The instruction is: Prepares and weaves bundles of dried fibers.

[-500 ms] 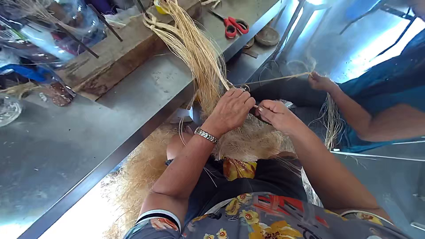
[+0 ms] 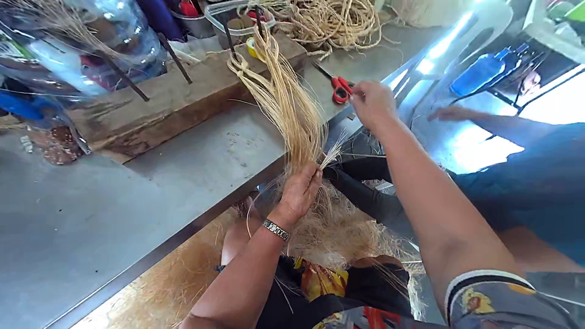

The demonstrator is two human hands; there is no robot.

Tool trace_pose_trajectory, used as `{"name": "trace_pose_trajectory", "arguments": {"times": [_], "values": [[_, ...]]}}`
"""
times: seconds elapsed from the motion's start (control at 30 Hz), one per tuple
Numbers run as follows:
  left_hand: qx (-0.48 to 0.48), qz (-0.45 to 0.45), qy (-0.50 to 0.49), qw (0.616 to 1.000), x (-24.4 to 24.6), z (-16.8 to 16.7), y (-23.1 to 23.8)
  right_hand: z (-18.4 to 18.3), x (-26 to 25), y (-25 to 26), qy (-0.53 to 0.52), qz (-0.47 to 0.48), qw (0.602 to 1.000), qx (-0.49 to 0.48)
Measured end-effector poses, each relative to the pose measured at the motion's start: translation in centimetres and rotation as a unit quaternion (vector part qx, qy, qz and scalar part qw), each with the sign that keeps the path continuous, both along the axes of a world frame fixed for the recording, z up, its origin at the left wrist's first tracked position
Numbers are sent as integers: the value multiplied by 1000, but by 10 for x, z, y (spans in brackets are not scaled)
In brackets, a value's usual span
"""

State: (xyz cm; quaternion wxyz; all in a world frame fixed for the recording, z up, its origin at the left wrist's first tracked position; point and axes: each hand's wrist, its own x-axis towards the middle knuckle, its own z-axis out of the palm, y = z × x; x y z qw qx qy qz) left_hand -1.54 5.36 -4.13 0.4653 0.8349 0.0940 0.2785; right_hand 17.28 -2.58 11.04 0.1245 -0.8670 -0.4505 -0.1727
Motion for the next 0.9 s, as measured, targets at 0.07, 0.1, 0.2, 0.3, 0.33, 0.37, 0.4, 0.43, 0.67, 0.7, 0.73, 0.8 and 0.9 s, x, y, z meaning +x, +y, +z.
{"name": "trace_pose_trajectory", "arguments": {"times": [0.07,0.1,0.2,0.3,0.33,0.37,0.4,0.43,0.67,0.7,0.73,0.8,0.9], "values": [[-62,-26,-16,998,4,-3,3,-29,58,38,132,-4,991,-15],[-92,-46,-25,994,5,-4,3,-29,70,53,182,-43,981,-45],[-153,-88,-44,983,4,-2,3,-23,74,71,222,-113,965,-81],[-151,-90,-41,984,4,-3,3,-12,83,70,226,-129,957,-129],[-140,-87,-36,986,4,-2,2,-8,86,69,229,-132,952,-153],[-125,-82,-32,988,3,-1,2,-7,90,67,234,-136,946,-177],[-113,-76,-30,990,2,0,1,-6,92,65,240,-140,940,-198],[-106,-71,-25,991,1,2,0,-7,92,63,245,-143,936,-209],[-79,-70,13,994,-4,2,-7,-24,77,21,238,-125,951,-152],[-83,-76,21,993,-6,2,-8,-31,75,8,279,-115,946,-117],[-91,-84,22,992,-6,3,-9,-38,69,-9,328,-104,936,-78],[-107,-107,8,988,-7,5,-10,-49,46,-50,412,-61,909,3],[-78,-134,-3,988,-9,5,-12,-82,9,-123,447,-18,891,81]]}}
